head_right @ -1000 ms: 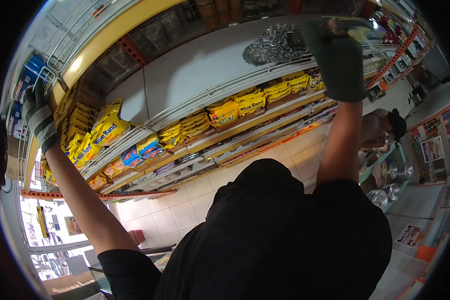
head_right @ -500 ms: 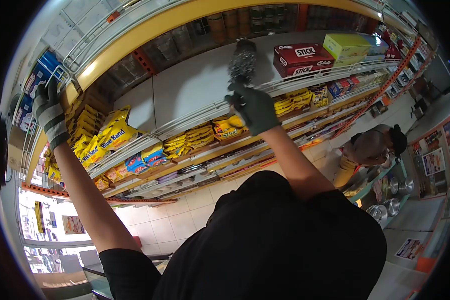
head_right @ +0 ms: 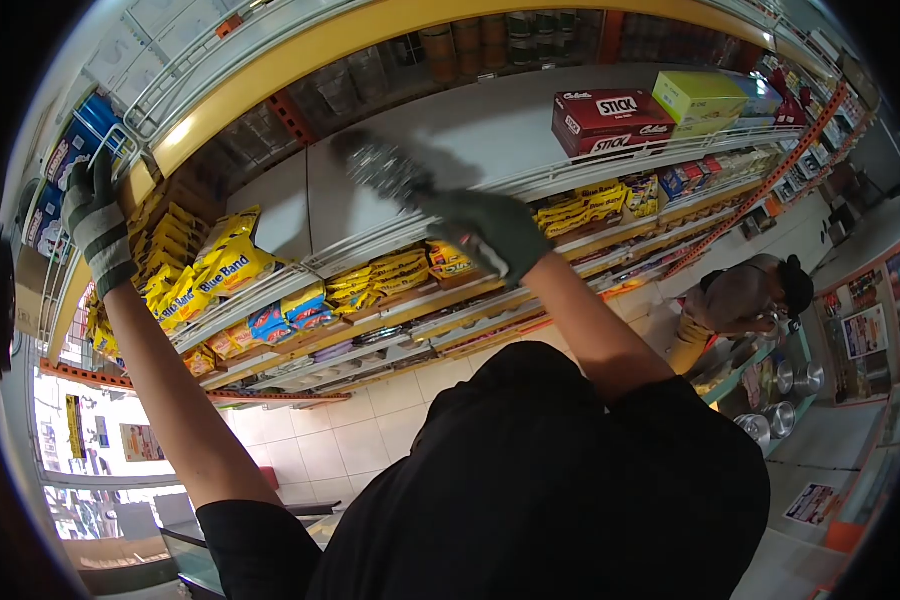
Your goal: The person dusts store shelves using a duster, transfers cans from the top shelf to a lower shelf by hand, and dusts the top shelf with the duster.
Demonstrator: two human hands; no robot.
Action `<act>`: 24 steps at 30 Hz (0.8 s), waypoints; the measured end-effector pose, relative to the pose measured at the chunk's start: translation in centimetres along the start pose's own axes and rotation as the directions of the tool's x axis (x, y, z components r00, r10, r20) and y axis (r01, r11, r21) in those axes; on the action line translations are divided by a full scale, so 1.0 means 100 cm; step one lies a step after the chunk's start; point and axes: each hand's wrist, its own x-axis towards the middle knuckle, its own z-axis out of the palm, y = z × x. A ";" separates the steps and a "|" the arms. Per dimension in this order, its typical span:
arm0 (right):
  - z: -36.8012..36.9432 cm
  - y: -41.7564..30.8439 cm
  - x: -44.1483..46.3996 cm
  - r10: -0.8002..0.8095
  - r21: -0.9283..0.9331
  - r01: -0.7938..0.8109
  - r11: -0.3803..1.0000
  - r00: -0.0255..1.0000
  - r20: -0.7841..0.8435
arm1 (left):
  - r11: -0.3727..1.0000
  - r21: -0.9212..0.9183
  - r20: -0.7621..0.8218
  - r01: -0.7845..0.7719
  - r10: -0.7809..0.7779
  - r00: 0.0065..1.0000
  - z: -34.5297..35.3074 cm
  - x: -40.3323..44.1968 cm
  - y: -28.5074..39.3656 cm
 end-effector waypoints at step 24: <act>-0.017 0.087 0.004 -0.031 0.101 0.031 0.994 1.000 -0.007 | 0.951 0.176 -0.026 -0.253 0.262 0.965 0.008 -0.010 -0.001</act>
